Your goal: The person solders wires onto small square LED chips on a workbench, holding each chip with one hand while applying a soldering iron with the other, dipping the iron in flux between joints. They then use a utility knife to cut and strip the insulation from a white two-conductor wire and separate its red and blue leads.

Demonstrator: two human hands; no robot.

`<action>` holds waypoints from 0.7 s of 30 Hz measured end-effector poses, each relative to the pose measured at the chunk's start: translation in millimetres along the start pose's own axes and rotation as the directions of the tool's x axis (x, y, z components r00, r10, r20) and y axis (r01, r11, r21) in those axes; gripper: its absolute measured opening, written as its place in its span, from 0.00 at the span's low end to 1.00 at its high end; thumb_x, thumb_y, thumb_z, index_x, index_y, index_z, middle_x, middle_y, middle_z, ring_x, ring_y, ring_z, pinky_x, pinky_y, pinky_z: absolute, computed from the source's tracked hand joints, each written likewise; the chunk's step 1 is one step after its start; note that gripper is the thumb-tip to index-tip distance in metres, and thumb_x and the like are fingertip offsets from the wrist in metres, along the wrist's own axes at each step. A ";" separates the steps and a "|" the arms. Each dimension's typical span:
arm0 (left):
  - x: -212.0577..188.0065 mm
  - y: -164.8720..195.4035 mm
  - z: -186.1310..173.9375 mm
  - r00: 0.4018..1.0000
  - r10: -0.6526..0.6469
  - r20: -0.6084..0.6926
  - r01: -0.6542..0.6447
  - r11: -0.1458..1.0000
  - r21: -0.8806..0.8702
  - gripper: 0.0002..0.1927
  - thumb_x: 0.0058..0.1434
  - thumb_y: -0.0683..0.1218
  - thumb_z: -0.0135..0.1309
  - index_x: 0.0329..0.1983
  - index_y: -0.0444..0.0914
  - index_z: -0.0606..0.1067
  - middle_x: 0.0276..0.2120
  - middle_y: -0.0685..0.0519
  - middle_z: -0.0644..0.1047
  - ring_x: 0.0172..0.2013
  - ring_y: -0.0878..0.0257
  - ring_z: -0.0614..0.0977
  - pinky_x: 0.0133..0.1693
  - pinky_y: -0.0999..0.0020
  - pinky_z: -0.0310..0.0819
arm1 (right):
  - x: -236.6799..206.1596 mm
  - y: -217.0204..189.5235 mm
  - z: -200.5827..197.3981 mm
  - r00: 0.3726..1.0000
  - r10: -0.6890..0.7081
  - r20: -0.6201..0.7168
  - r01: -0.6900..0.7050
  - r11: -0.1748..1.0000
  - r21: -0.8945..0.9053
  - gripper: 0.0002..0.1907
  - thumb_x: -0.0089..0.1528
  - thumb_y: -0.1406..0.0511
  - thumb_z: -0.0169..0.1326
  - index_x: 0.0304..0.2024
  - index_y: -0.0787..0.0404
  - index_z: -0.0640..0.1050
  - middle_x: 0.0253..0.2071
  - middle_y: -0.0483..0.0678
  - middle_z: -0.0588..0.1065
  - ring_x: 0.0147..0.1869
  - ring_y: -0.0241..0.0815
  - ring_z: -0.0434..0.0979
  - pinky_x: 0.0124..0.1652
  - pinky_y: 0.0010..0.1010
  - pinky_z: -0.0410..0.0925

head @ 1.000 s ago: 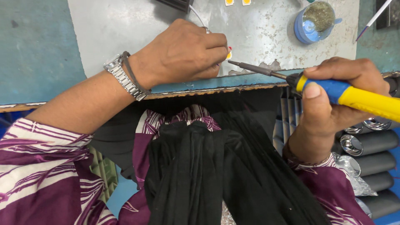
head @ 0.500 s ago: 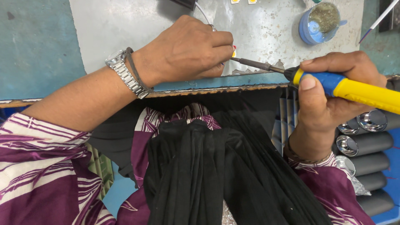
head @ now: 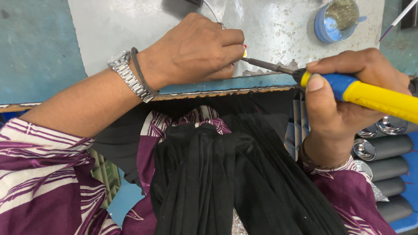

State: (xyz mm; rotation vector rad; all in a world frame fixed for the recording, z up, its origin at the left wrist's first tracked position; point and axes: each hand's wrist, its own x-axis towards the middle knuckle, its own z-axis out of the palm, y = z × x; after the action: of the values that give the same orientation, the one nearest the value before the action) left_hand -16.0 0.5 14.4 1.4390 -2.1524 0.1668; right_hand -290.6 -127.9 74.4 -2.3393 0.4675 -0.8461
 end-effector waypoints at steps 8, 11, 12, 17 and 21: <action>2.8 1.3 -1.6 1.000 -0.003 0.009 0.003 1.000 0.002 0.08 0.58 0.45 0.62 0.35 0.36 0.76 0.36 0.53 0.78 0.29 0.58 0.82 0.31 0.62 0.75 | 0.2 -8.0 1.3 0.997 0.064 -0.041 -0.060 0.994 0.088 0.13 0.73 0.63 0.61 0.43 0.71 0.78 0.37 0.52 0.78 0.32 0.36 0.72 0.35 0.20 0.63; 2.8 0.9 -2.8 1.000 -0.005 0.018 0.005 1.000 -0.001 0.09 0.57 0.45 0.62 0.35 0.36 0.76 0.36 0.53 0.78 0.29 0.58 0.82 0.31 0.62 0.76 | -0.3 -2.7 -0.6 0.989 0.040 -0.142 -0.018 0.989 0.150 0.16 0.73 0.62 0.62 0.43 0.71 0.77 0.38 0.53 0.77 0.33 0.37 0.72 0.35 0.21 0.64; 2.7 1.4 -2.7 1.000 -0.004 0.012 0.004 1.000 -0.007 0.10 0.57 0.46 0.62 0.35 0.36 0.76 0.36 0.53 0.78 0.30 0.58 0.82 0.32 0.62 0.76 | 0.6 0.2 -1.0 0.985 0.034 -0.172 -0.004 0.985 0.172 0.16 0.73 0.62 0.62 0.43 0.71 0.77 0.38 0.52 0.77 0.33 0.37 0.72 0.35 0.21 0.64; 2.9 1.4 -2.6 1.000 -0.001 0.012 0.001 1.000 -0.011 0.10 0.58 0.46 0.63 0.36 0.36 0.76 0.37 0.53 0.78 0.30 0.58 0.82 0.32 0.62 0.76 | -1.5 5.0 0.1 0.981 0.031 -0.191 0.002 0.985 0.170 0.15 0.73 0.62 0.62 0.43 0.71 0.78 0.38 0.52 0.77 0.33 0.36 0.72 0.36 0.21 0.64; 2.8 0.9 -3.0 1.000 -0.001 0.015 0.002 1.000 -0.017 0.10 0.57 0.46 0.62 0.35 0.36 0.76 0.37 0.52 0.78 0.29 0.58 0.81 0.31 0.62 0.75 | -2.6 3.5 2.3 0.987 0.031 -0.161 -0.008 0.990 0.142 0.15 0.73 0.62 0.61 0.43 0.71 0.78 0.38 0.52 0.78 0.33 0.36 0.72 0.36 0.21 0.64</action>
State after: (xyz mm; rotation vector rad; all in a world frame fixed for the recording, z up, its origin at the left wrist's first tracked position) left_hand -16.5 -0.2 18.6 1.4365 -2.1598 0.1373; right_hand -291.5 -128.2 69.6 -2.1436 0.4811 -1.0317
